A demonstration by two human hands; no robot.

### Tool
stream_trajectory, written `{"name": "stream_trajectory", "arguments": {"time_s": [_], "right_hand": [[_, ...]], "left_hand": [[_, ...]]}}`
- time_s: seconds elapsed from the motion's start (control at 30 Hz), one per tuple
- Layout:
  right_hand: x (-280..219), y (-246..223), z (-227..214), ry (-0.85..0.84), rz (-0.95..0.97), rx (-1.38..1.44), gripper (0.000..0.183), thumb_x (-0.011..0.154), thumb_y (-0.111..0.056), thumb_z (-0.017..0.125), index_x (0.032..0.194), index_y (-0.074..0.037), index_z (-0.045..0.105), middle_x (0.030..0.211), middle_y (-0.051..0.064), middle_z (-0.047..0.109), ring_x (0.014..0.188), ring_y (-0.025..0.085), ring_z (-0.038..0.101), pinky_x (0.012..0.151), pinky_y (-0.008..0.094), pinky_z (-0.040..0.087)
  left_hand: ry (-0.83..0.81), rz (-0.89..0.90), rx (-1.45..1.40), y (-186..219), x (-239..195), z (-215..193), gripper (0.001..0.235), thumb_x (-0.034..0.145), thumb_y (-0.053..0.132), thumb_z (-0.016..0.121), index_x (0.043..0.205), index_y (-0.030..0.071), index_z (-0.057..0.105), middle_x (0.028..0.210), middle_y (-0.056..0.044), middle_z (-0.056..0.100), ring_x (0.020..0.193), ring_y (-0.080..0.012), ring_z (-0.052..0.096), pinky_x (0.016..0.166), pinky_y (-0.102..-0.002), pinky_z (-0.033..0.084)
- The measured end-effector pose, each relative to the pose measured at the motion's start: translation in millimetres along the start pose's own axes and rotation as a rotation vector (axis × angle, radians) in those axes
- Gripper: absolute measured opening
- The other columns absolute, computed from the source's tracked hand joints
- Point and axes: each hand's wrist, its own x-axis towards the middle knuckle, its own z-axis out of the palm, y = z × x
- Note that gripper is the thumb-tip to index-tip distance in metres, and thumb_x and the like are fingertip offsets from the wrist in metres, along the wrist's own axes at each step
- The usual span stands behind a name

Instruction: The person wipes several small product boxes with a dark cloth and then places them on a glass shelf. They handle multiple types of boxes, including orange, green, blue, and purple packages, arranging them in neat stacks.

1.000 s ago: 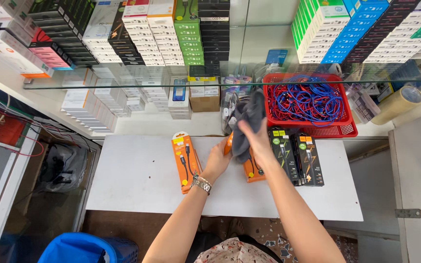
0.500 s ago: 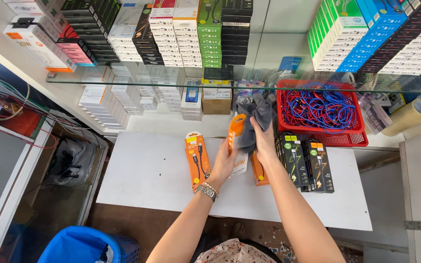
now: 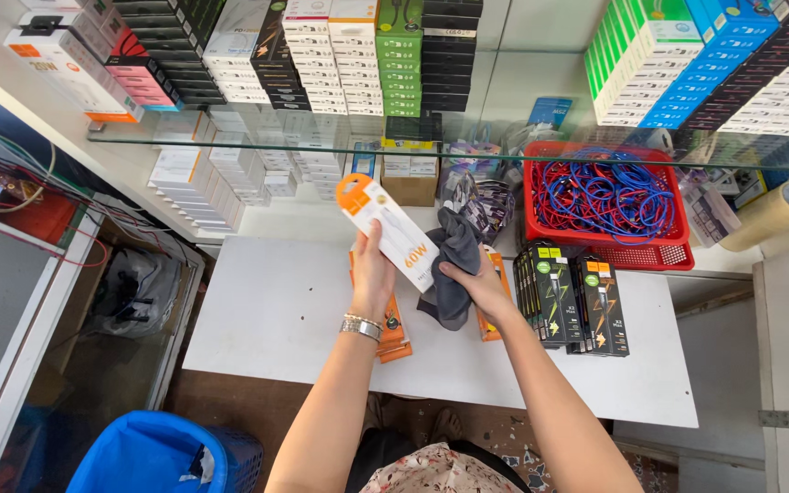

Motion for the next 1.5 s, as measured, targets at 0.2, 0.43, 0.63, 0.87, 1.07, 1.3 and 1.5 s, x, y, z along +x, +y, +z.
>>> {"name": "stream_trajectory", "arguments": {"time_s": [0.2, 0.43, 0.63, 0.87, 1.07, 1.3, 1.5], "right_hand": [[12, 21, -9, 0.179, -0.041, -0.073, 0.059, 0.082, -0.009, 0.081, 0.134, -0.008, 0.053, 0.121, 0.006, 0.068, 0.110, 0.017, 0.066, 0.094, 0.031, 0.054], [21, 32, 2, 0.192, 0.120, -0.103, 0.055, 0.080, -0.020, 0.083, 0.127, -0.008, 0.057, 0.119, 0.005, 0.069, 0.109, 0.016, 0.065, 0.094, 0.032, 0.050], [19, 33, 12, 0.135, 0.168, -0.092, 0.056, 0.080, -0.024, 0.083, 0.128, -0.008, 0.059, 0.120, 0.006, 0.069, 0.110, 0.016, 0.065, 0.095, 0.031, 0.050], [7, 19, -7, 0.172, 0.275, -0.217, 0.063, 0.078, -0.030, 0.084, 0.131, -0.005, 0.060, 0.121, 0.009, 0.072, 0.108, 0.019, 0.069, 0.092, 0.032, 0.054], [-8, 18, -55, 0.292, 0.440, -0.319, 0.066, 0.076, -0.026, 0.082, 0.133, -0.006, 0.056, 0.118, 0.013, 0.072, 0.104, 0.022, 0.071, 0.085, 0.037, 0.057], [-10, 53, -97, 0.187, 0.458, -0.350, 0.069, 0.074, -0.029, 0.083, 0.134, -0.006, 0.057, 0.120, 0.013, 0.072, 0.107, 0.022, 0.070, 0.090, 0.035, 0.055], [-14, 55, -104, 0.147, 0.477, -0.367, 0.072, 0.074, -0.030, 0.083, 0.137, -0.006, 0.055, 0.123, 0.013, 0.070, 0.112, 0.023, 0.069, 0.095, 0.035, 0.053]], "left_hand": [[0.194, 0.181, 0.984, 51, -7, -26, 0.039, 0.100, 0.021, 0.065, 0.133, 0.005, 0.052, 0.098, -0.018, 0.072, 0.083, -0.0247, 0.071, 0.071, -0.038, 0.056], [0.336, 0.234, 1.320, 9, -30, -68, 0.044, 0.094, 0.022, 0.071, 0.131, 0.007, 0.055, 0.113, -0.017, 0.069, 0.106, -0.0300, 0.065, 0.090, -0.043, 0.051], [0.474, 0.123, 1.554, 0, -36, -69, 0.059, 0.092, 0.028, 0.074, 0.143, 0.011, 0.051, 0.136, -0.017, 0.050, 0.132, -0.0344, 0.045, 0.112, -0.048, 0.036], [0.239, 0.597, 1.509, -13, -45, -20, 0.055, 0.089, 0.012, 0.069, 0.142, 0.004, 0.053, 0.140, -0.019, 0.054, 0.130, -0.0380, 0.047, 0.107, -0.050, 0.037], [-0.132, -0.001, 1.319, -130, -16, -42, 0.044, 0.100, 0.028, 0.058, 0.137, 0.005, 0.057, 0.123, -0.019, 0.070, 0.118, -0.0315, 0.068, 0.103, -0.041, 0.052], [-0.105, -0.521, 1.092, -243, -3, -105, 0.064, 0.103, 0.049, 0.040, 0.148, 0.005, 0.052, 0.147, -0.015, 0.057, 0.138, -0.0275, 0.052, 0.116, -0.039, 0.037], [-0.043, -0.675, 0.823, -250, 1, -104, 0.065, 0.102, 0.052, 0.042, 0.147, 0.007, 0.054, 0.147, -0.010, 0.059, 0.138, -0.0211, 0.050, 0.115, -0.036, 0.033]]}}
